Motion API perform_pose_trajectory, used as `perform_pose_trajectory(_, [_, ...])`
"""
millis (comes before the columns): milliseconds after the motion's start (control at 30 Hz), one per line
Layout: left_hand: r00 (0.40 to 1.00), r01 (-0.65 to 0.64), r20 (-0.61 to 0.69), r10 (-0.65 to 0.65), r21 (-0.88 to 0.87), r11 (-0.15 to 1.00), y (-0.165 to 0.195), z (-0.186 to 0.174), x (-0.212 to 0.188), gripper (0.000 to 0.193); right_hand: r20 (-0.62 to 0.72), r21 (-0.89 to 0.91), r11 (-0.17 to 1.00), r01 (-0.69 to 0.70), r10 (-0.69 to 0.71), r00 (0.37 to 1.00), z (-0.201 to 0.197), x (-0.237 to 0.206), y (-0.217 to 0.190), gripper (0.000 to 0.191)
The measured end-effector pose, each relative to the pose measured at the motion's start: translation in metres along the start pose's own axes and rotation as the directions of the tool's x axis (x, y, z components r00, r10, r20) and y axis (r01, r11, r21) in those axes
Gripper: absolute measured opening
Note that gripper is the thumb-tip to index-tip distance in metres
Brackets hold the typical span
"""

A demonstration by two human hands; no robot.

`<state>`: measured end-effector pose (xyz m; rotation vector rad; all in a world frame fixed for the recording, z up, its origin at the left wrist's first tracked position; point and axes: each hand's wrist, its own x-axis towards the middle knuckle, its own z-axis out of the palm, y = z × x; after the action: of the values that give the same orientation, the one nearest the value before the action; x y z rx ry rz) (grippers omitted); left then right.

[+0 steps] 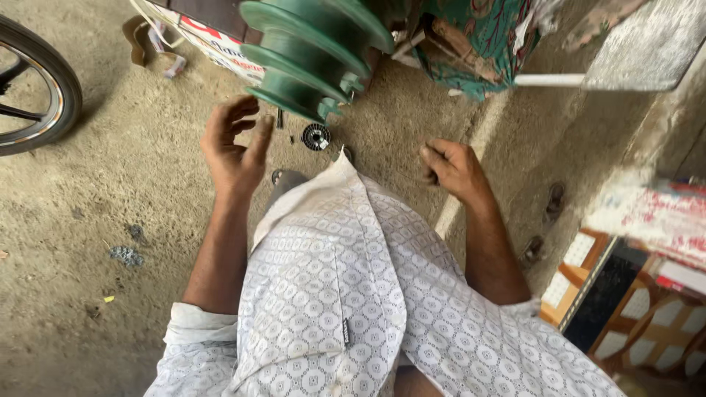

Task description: The person secures a green plastic spool onto a wooden jig, then winds copper wire around the spool by hand while rotating it. They periodically adjust the wire and the spool, and use a wrench to tighten the jig. The task continues with repeated winding until the spool is partially filled.

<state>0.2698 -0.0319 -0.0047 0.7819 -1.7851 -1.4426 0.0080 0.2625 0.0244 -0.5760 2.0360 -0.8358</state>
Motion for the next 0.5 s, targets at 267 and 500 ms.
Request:
perform_pose_trajectory(267, [0.962,0.25,0.164,-0.218,-0.213,0.944,-0.052,-0.033,0.063,0.033,-0.515,0.148,0.92,-0.363,0.385,0.766,-0.001,-0.016,0.113,0.023])
perform_pose_trajectory(500, [0.839,0.129,0.539,-0.075,-0.062,0.99,-0.089,-0.1,0.176,0.032,-0.472,0.773,0.57,0.277,0.81,-0.349,0.136,-0.204,0.142,0.024])
